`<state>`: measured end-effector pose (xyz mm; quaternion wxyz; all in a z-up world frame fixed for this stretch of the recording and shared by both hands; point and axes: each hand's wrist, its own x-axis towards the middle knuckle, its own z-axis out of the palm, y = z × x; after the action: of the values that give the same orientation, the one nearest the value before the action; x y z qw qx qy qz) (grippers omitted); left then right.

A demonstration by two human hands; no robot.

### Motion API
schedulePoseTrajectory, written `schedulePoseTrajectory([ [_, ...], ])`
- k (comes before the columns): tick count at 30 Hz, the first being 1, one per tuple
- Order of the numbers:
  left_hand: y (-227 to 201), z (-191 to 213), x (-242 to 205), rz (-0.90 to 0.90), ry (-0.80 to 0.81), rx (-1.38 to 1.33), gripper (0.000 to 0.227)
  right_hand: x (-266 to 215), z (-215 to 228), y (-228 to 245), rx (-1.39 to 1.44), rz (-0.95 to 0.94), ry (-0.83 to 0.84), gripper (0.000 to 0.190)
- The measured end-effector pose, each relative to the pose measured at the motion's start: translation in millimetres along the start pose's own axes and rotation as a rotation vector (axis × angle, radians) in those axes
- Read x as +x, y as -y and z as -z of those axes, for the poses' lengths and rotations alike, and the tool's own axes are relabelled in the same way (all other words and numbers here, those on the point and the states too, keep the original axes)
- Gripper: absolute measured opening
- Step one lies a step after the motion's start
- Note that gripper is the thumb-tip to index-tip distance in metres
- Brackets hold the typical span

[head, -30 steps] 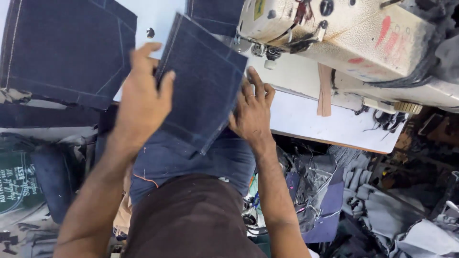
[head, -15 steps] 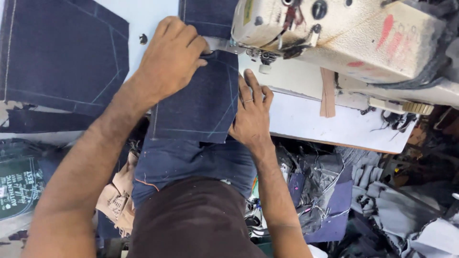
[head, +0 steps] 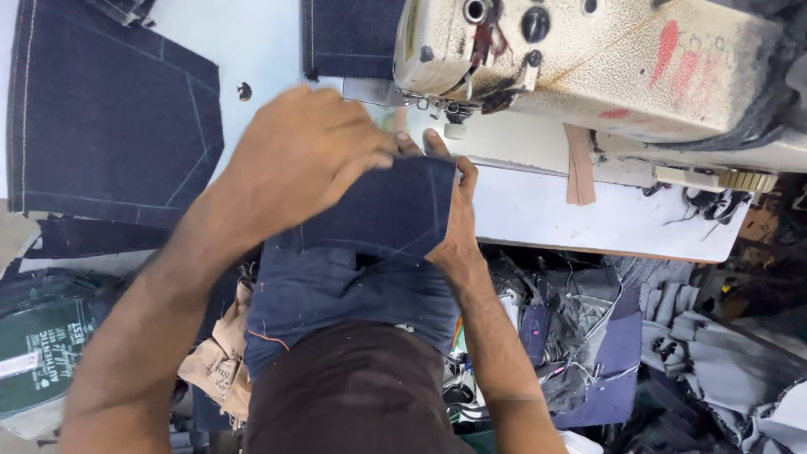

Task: The person operates a sewing machine to stitch denim fabric pieces. They guide the fabric under the needle, cut threads with scissors, and handle small fabric strips, occasionally adjusting the material on the machine.

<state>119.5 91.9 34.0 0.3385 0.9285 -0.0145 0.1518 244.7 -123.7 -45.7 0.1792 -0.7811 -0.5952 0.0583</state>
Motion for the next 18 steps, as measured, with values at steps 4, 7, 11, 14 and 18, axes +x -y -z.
schedulePoseTrajectory([
  [4, 33, -42, 14, -0.023, -0.107, 0.388, 0.014, -5, -11, -7, 0.023, -0.059, 0.059, 0.060],
  [7, 51, -68, 10, -0.033, -0.199, 0.512, 0.011, 1, -6, -4, -0.012, -0.020, 0.006, 0.063],
  [11, 55, -77, 1, -0.079, -0.264, 0.519, 0.017, -4, -12, -11, 0.036, -0.017, 0.008, 0.056],
  [14, 57, -76, 3, -0.117, -0.257, 0.558, 0.015, -8, -19, -13, -0.011, -0.080, 0.072, 0.048],
  [18, 57, -79, 3, -0.120, -0.265, 0.531, 0.015, -10, -22, -15, -0.017, -0.083, 0.051, 0.045],
])
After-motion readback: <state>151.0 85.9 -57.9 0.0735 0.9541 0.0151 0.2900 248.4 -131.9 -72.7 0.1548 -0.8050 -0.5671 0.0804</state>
